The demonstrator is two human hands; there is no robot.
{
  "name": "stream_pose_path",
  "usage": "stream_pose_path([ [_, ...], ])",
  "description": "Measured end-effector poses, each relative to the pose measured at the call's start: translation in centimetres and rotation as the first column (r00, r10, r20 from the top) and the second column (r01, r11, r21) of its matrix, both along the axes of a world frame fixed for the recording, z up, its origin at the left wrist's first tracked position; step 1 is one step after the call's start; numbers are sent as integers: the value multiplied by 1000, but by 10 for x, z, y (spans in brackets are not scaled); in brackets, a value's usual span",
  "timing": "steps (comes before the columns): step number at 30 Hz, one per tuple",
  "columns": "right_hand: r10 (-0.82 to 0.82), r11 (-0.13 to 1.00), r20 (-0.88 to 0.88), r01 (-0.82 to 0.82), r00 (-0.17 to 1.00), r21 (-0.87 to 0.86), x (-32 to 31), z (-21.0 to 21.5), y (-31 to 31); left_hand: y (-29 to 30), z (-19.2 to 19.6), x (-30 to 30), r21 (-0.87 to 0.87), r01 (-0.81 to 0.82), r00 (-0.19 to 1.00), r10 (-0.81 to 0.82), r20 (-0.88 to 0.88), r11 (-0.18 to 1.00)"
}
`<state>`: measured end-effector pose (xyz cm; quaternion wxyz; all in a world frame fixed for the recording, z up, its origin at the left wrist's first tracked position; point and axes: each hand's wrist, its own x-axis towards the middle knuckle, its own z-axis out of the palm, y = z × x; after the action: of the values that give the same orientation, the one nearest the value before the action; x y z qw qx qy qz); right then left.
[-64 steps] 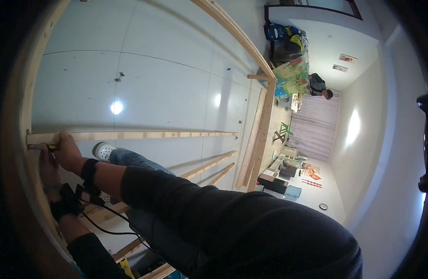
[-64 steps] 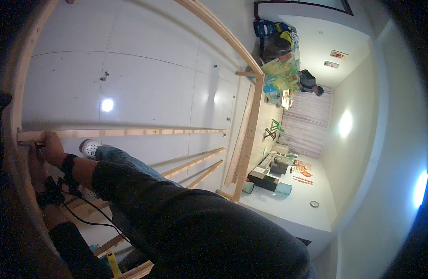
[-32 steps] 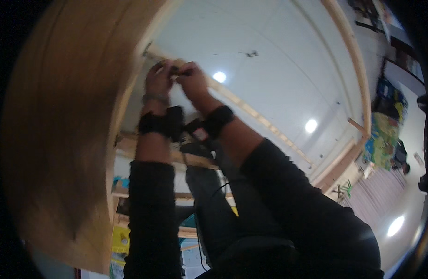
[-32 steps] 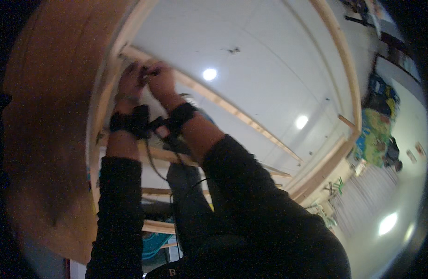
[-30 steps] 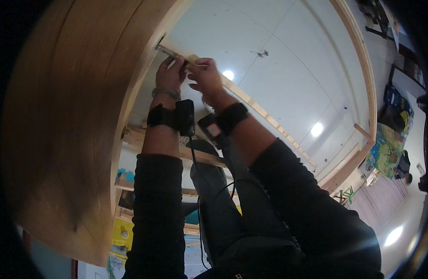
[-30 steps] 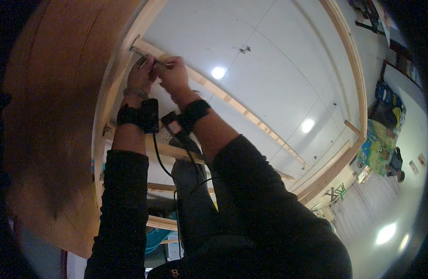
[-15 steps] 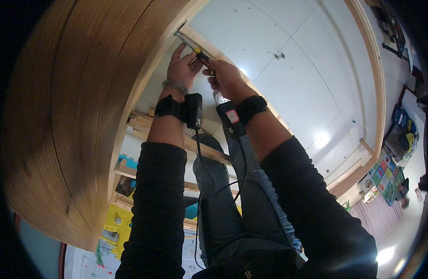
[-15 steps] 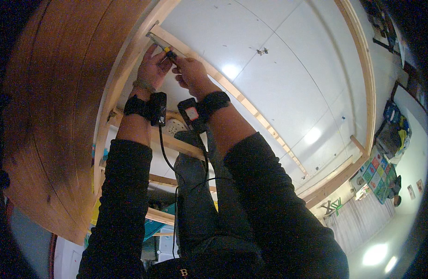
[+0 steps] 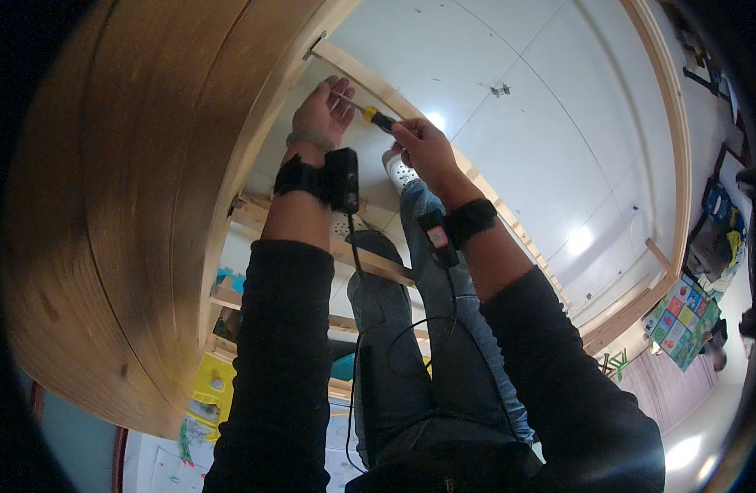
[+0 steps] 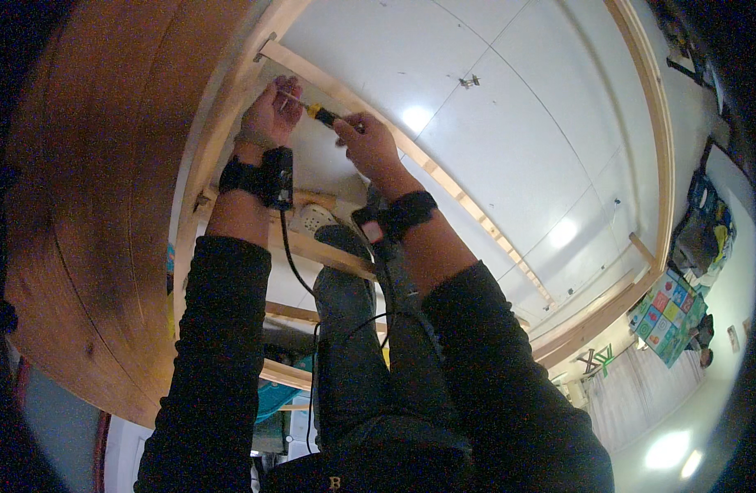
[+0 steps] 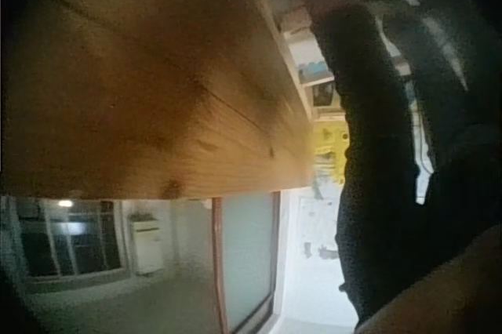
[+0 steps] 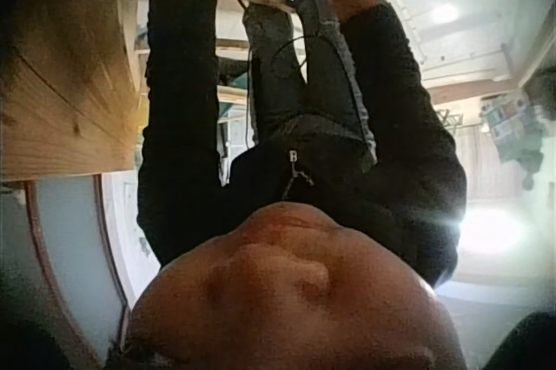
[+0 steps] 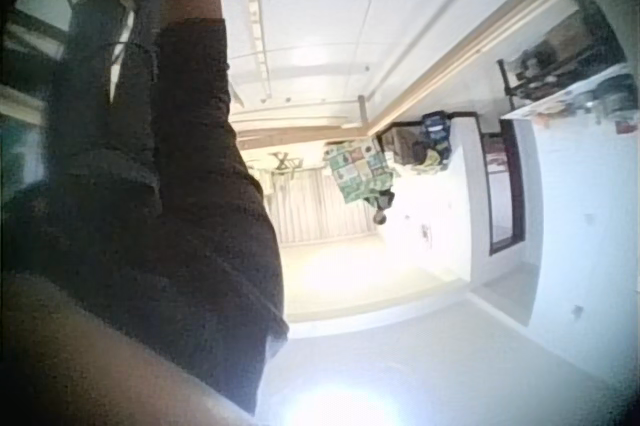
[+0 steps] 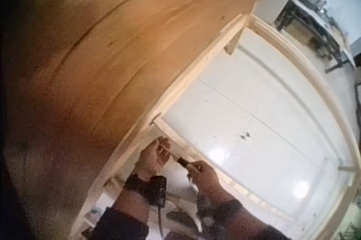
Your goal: The person kneels on the floor and uses a screwdriver to fasten metal brackets to a wooden frame. They repeatedly position brackets and tighten screws along the curved edge of the frame.
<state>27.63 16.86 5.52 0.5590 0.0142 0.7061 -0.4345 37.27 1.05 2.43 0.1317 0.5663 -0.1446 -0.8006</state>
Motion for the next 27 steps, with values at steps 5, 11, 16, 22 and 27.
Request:
stream_pose_path([
  [5, -8, 998, 206, -5, 979, 62, -3, 21, 24, 6, 6, 30, 55, -17, 996, 12, 83, 998],
  [11, -2, 998, 27, 4, 1000, -57, -3, 17, -43, -23, 4, 27, 69, -48, 999, 47, 8, 996],
  [16, -49, 999, -28, 48, 998, -24, -2, 14, -85, -27, 3, 23, 62, -96, 990, 89, 106, 993],
  [22, 8, 999, -63, -6, 998, 33, -17, 16, -92, -30, 14, 12, 56, -51, 997, 48, 64, 997],
  [27, 8, 999, -72, -5, 997, 32, -27, 13, -90, -26, 11, 5, 12, 41, 999, -41, 14, 999],
])
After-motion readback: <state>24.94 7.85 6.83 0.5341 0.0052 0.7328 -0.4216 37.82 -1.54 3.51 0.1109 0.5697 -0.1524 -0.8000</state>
